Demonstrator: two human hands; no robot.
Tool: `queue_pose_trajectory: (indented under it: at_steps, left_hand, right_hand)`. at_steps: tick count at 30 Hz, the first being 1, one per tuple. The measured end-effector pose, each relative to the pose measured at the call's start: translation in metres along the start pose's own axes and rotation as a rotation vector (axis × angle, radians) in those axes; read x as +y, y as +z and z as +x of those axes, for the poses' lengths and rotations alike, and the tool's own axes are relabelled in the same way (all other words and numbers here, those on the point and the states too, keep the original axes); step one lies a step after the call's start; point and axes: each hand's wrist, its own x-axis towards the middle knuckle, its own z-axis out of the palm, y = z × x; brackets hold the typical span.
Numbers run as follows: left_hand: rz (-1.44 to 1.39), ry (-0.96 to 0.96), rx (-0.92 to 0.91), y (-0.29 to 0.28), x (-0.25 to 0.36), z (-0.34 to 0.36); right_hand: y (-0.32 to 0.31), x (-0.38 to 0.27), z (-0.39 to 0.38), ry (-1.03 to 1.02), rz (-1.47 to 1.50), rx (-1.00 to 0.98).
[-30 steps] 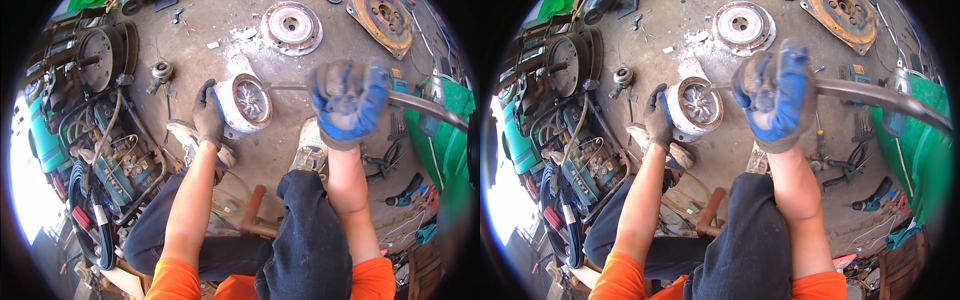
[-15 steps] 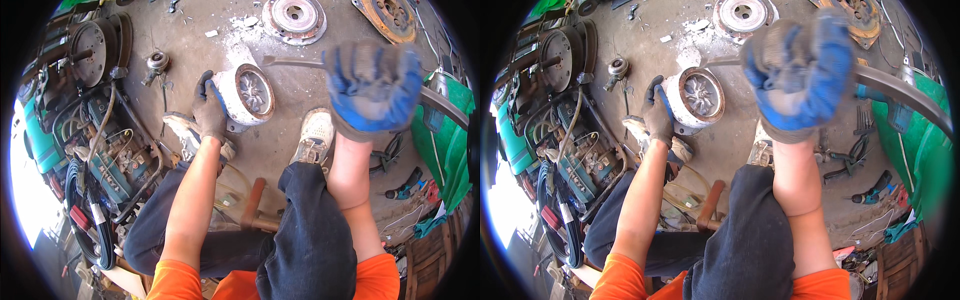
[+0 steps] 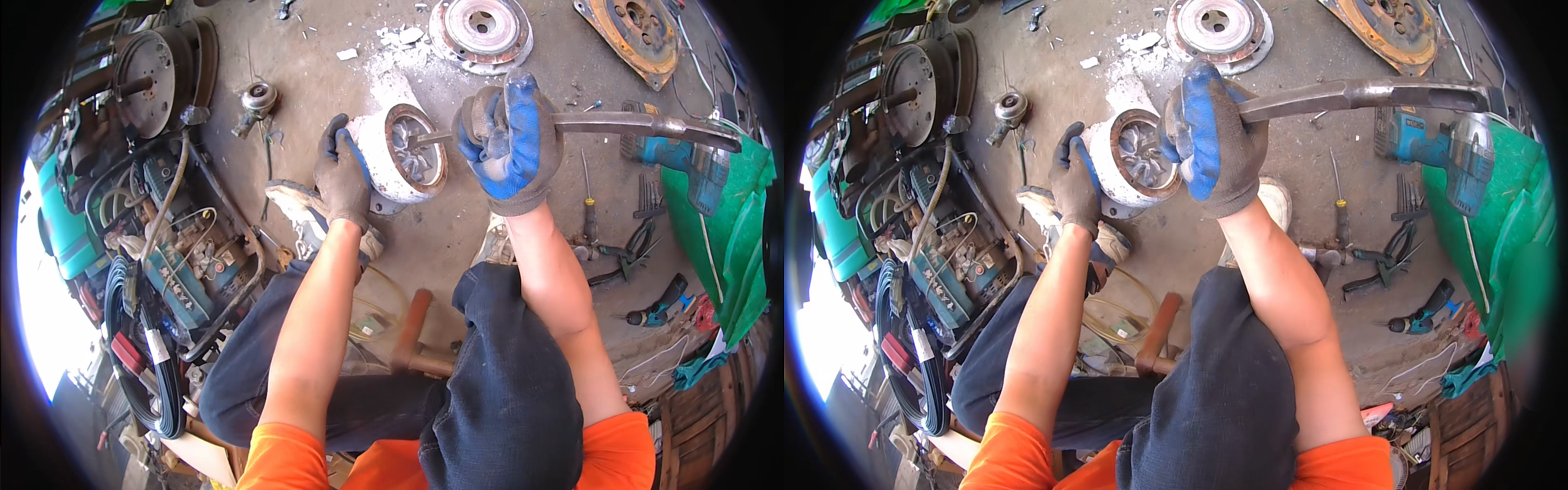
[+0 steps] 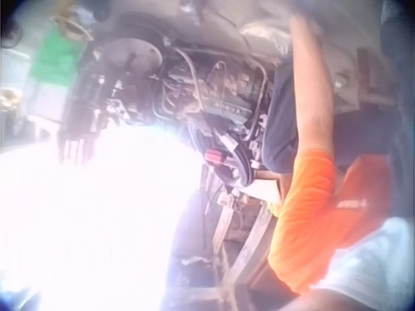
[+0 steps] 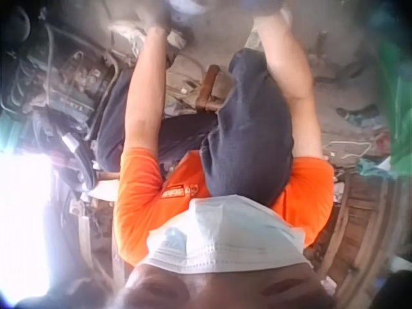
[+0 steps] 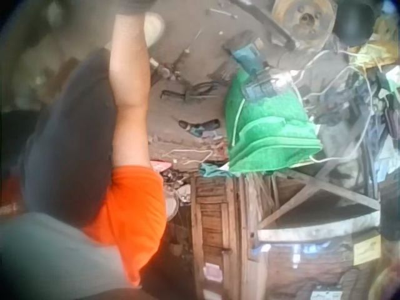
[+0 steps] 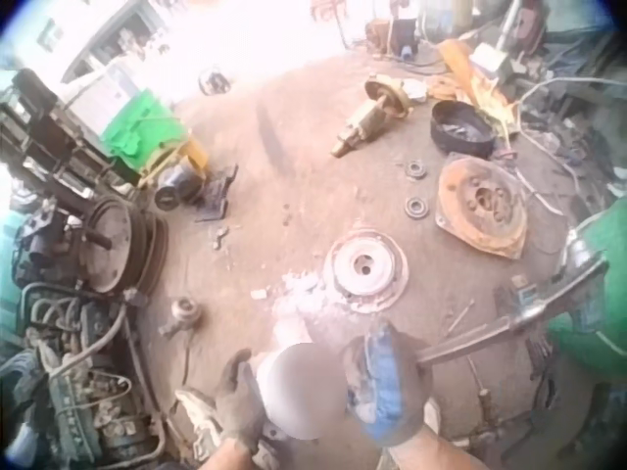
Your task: The person uses a hammer, pry bar, and impact driver to disassemble a white cylindrical mechanical housing, removing internal components and debris while seated on a low stool in a workshop.
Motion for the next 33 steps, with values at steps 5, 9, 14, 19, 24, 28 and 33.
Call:
queue_pose_trajectory:
  at_steps: [5, 9, 14, 19, 24, 28, 33]
  left_hand:
    - [0.041, 0.024, 0.032, -0.003, -0.005, 0.007]
    - [0.033, 0.004, 0.024, -0.006, -0.009, 0.002]
    - [0.026, -0.042, 0.01, -0.003, 0.009, -0.004]
    - [0.112, 0.042, 0.038, -0.007, -0.009, -0.001]
    - [0.009, -0.006, 0.021, -0.004, -0.009, 0.001]
    - [0.081, 0.043, 0.047, -0.005, -0.004, 0.009]
    - [0.01, -0.02, 0.024, -0.002, -0.007, 0.002]
  right_hand:
    - [-0.005, -0.044, 0.02, -0.178, 0.161, -0.242]
    - [-0.006, -0.038, 0.02, -0.121, 0.226, -0.205]
    - [-0.017, 0.001, 0.004, -0.087, 0.141, -0.223]
    - [-0.008, -0.012, 0.018, -0.233, 0.163, -0.209]
    - [-0.015, 0.022, 0.013, -0.102, -0.024, -0.132]
    - [-0.002, -0.028, 0.025, -0.265, 0.148, -0.201]
    - [-0.004, 0.011, 0.009, -0.02, -0.119, 0.025]
